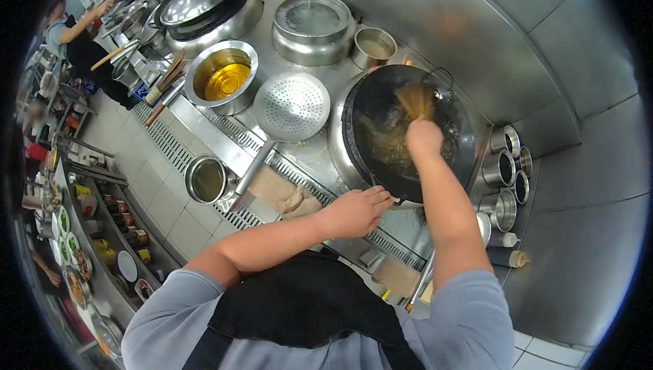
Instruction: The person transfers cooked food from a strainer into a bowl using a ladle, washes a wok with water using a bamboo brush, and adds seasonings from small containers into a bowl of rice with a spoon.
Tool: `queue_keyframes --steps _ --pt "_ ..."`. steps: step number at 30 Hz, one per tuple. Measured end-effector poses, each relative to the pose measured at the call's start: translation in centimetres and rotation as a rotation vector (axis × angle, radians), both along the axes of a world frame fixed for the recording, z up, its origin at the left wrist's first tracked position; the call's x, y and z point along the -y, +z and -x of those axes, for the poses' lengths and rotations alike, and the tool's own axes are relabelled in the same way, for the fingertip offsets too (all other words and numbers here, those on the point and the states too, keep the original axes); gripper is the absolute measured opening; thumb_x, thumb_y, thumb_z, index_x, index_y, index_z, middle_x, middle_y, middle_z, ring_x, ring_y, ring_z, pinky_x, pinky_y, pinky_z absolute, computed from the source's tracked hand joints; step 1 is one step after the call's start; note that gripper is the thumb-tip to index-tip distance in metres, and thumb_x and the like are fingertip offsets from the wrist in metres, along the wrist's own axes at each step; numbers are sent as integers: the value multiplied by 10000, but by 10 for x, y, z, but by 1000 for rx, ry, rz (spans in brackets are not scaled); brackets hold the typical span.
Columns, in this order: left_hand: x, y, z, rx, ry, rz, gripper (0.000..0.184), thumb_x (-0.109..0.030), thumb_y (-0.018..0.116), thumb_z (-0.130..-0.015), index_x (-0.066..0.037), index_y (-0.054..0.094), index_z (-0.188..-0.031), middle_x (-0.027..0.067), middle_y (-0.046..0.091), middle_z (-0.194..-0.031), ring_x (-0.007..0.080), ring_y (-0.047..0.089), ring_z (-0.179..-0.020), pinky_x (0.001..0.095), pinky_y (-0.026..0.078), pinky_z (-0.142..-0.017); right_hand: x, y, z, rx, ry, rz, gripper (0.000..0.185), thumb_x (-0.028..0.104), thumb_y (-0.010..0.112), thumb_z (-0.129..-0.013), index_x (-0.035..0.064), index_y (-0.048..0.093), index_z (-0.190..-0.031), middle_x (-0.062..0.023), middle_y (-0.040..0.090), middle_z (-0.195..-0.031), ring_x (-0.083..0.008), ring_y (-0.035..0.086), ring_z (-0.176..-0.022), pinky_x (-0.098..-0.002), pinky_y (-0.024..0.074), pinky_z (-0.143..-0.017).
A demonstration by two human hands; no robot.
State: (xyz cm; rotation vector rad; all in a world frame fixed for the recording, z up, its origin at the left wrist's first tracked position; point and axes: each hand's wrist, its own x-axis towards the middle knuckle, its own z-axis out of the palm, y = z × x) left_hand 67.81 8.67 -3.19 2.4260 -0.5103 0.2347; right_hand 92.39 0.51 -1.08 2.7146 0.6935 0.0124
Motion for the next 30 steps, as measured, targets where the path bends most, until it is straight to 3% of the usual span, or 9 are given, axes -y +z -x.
queue_keyframes --steps 2,5,10,12,17,20,22,28,30 --pt "1 -2 1 -13 -3 -6 505 -182 604 -850 -7 510 -1315 137 528 -1338 274 472 -1277 385 480 -935 -12 23 -11 -178 -241 -165 314 131 462 -916 -20 613 -1146 -218 679 -1061 -357 660 -1011 -436 531 -849" --pt "3 -3 3 26 28 -6 510 -182 602 -852 -12 507 -1323 136 520 -1347 276 465 -1286 385 480 -936 -17 28 22 -269 -214 -237 320 150 484 -876 12 630 -1125 -255 652 -1096 -378 633 -1056 -444 511 -894" --pt "-1 4 2 -13 4 -1 514 -176 600 -851 -17 504 -1330 139 509 -1358 283 456 -1295 390 476 -951 14 9 87 -178 112 80 314 135 422 -915 -27 600 -1118 -242 689 -935 -359 694 -891 -448 550 -796" --pt "3 3 5 -5 10 11 518 -173 602 -849 -18 501 -1332 140 504 -1362 283 454 -1296 393 474 -957 18 4 52 -72 101 109 284 142 457 -905 -27 609 -1076 -227 695 -900 -321 708 -844 -421 570 -720" --pt "3 -4 5 13 21 13 532 -150 616 -828 -5 498 -1325 152 498 -1360 291 453 -1295 394 474 -965 6 22 10 -181 -192 -83 279 140 441 -914 3 621 -1077 -214 696 -954 -357 685 -906 -423 553 -779" --pt "1 2 5 -34 16 41 529 -145 620 -822 10 502 -1314 156 503 -1351 300 452 -1296 394 466 -982 30 18 57 -101 209 175 318 120 417 -929 -27 594 -1148 -224 695 -898 -333 698 -871 -433 557 -752" --pt "1 -1 1 5 27 37 530 -147 622 -823 12 500 -1313 157 502 -1351 305 451 -1296 399 464 -986 70 -44 35 -26 90 155 309 125 412 -939 -28 604 -1126 -202 691 -834 -316 700 -816 -433 559 -723" --pt "5 -4 6 8 16 34 535 -159 629 -828 14 493 -1317 168 495 -1355 321 444 -1301 410 453 -1007 30 6 -8 -81 -125 -58 275 124 465 -906 17 625 -1102 -202 698 -923 -342 689 -898 -435 551 -775" --pt "3 -2 5 26 4 15 535 -162 630 -830 14 494 -1316 173 493 -1355 324 444 -1301 408 449 -1013 39 6 21 -84 1 -13 306 116 487 -881 13 610 -1141 -199 695 -945 -338 688 -898 -439 549 -781"
